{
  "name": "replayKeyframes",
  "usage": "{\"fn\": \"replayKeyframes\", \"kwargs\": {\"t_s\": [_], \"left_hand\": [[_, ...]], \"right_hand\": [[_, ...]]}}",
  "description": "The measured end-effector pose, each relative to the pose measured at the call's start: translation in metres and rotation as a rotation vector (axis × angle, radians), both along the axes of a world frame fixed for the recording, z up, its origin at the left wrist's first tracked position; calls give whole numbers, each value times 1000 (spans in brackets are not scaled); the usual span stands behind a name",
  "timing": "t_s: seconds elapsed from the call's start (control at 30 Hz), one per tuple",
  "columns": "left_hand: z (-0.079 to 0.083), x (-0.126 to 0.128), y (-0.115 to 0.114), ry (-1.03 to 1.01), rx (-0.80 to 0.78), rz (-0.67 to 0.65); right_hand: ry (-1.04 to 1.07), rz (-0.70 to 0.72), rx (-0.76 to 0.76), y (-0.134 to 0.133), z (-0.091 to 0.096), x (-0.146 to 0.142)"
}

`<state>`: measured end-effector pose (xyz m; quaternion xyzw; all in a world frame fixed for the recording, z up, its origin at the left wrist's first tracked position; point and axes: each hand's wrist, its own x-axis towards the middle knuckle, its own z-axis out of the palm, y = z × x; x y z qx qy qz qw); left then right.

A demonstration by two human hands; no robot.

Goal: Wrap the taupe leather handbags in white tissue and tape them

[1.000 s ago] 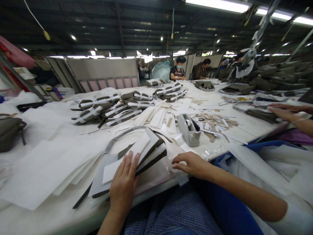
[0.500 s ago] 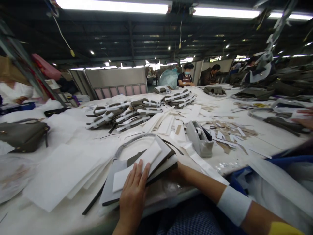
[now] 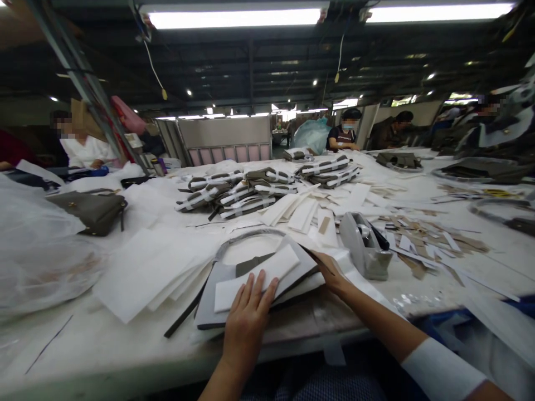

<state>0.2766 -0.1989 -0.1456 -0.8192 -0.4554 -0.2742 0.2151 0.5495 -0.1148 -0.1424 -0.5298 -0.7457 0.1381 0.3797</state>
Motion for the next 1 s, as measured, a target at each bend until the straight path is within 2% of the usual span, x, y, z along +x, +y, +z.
{"fn": "replayKeyframes", "kwargs": {"t_s": [0.13, 0.2, 0.33, 0.47, 0.53, 0.67, 0.77, 0.9, 1.0], "left_hand": [[-4, 2, 0, 24, -16, -12], [-3, 2, -1, 37, -40, -14], [3, 1, -1, 28, -60, -13], [7, 2, -1, 9, -86, -1], [8, 2, 0, 16, -100, 8], [9, 3, 2, 40, -89, 15], [9, 3, 3, 64, -91, 18], [10, 2, 4, 65, -107, 22], [10, 1, 4, 58, -115, 28]], "right_hand": [[171, -159, 32, -15, 8, 24], [199, -184, 38, -27, 12, 33], [-50, -132, 47, -54, 4, 39], [-383, 119, -15, -76, -12, 20], [-458, 172, -27, -81, -17, 1], [-454, 149, -23, -73, -25, -39], [-455, 137, -51, -63, -30, -56], [-378, 134, -104, -63, -24, -58], [-300, 177, -113, -80, -11, -48]]}}
